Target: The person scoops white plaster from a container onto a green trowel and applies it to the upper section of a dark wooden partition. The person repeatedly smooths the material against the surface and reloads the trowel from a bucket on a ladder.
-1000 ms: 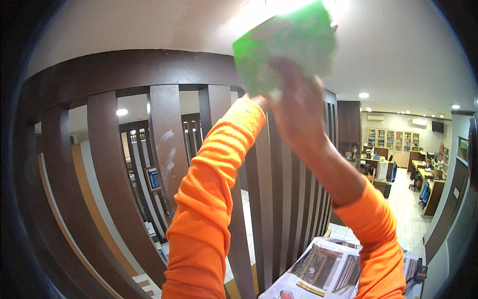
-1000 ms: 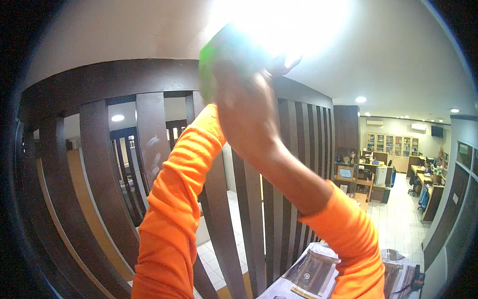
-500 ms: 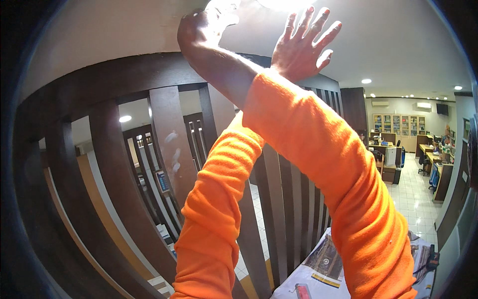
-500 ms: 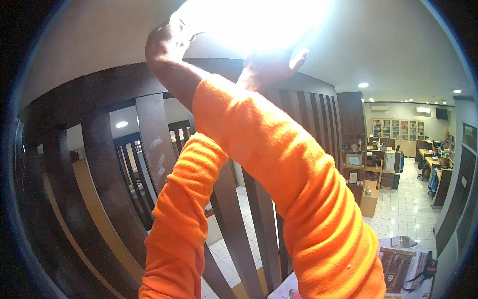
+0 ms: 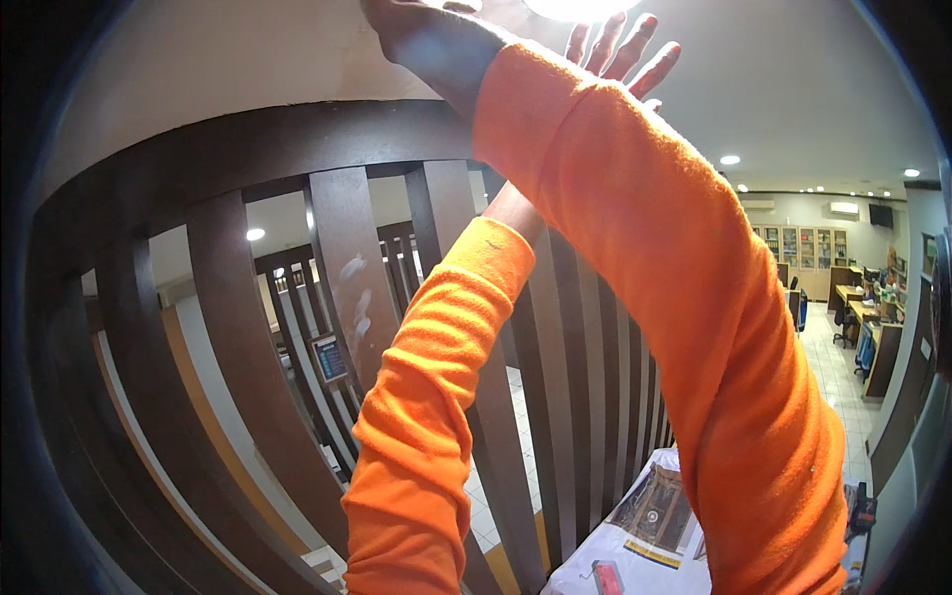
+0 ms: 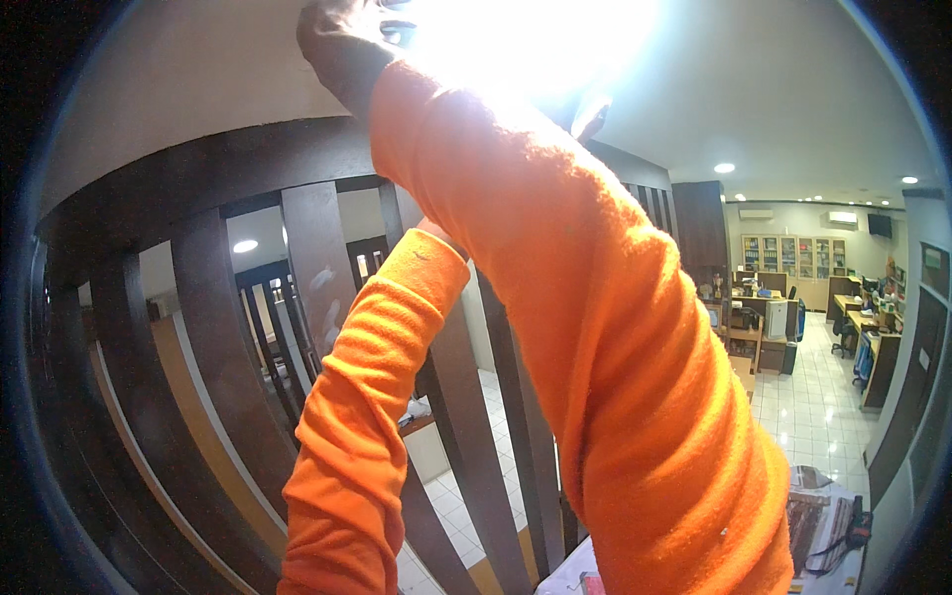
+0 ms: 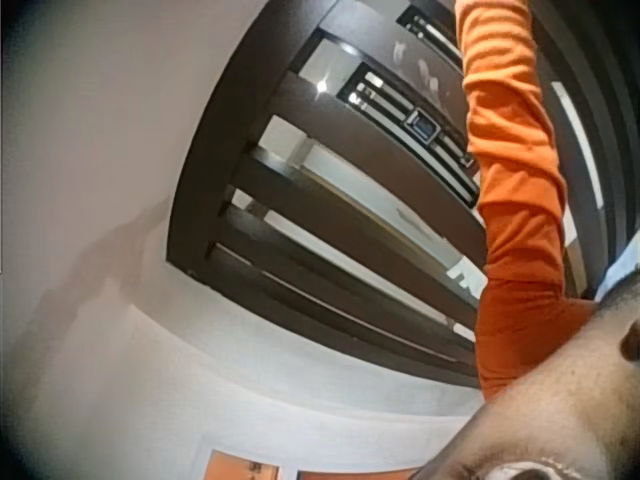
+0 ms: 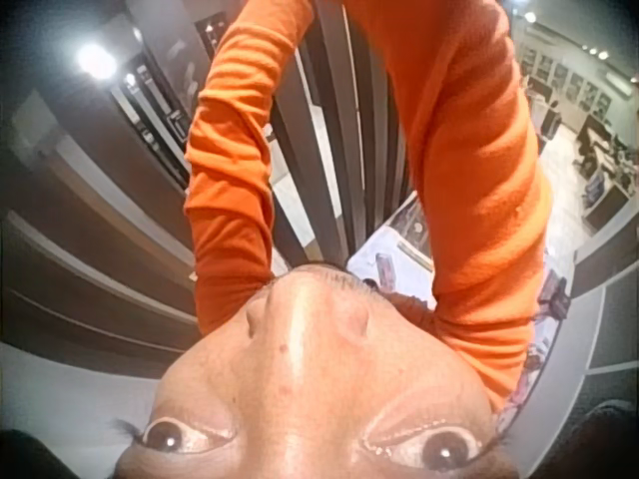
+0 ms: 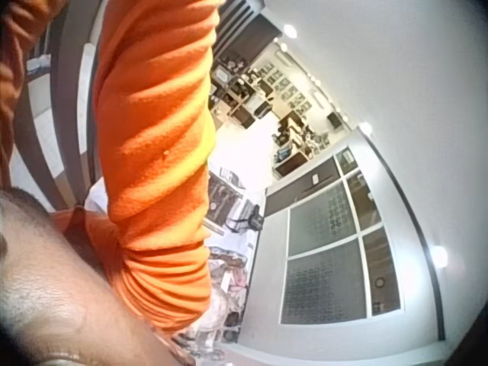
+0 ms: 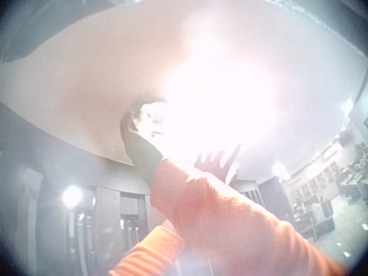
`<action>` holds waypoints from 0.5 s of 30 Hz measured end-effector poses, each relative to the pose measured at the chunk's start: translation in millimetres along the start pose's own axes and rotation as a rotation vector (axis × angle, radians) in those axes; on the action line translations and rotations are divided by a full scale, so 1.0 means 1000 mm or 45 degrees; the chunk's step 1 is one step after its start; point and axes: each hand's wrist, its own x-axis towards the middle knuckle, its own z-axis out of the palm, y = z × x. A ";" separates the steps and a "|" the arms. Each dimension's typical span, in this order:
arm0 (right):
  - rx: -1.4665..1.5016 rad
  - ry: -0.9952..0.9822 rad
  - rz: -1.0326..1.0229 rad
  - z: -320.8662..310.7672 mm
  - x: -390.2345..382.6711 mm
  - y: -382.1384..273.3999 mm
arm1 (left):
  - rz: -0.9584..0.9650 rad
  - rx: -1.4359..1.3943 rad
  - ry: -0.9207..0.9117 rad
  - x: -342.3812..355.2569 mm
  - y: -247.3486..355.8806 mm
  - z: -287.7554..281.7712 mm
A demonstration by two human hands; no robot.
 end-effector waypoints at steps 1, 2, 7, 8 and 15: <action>0.315 -0.010 0.084 0.000 -0.002 0.000 | 0.009 0.025 -0.001 -0.002 0.001 -0.001; 0.560 0.006 0.164 -0.007 -0.001 0.007 | 0.011 0.021 0.017 -0.002 0.011 0.004; 1.282 0.020 0.470 0.011 -0.033 -0.061 | -0.001 -0.175 0.038 0.007 0.017 -0.014; 1.502 -0.069 0.646 0.054 -0.058 -0.091 | -0.046 -0.112 -0.135 -0.042 -0.022 -0.031; 0.562 0.238 0.375 0.070 -0.054 -0.044 | 0.031 -0.008 -0.122 -0.022 0.013 -0.002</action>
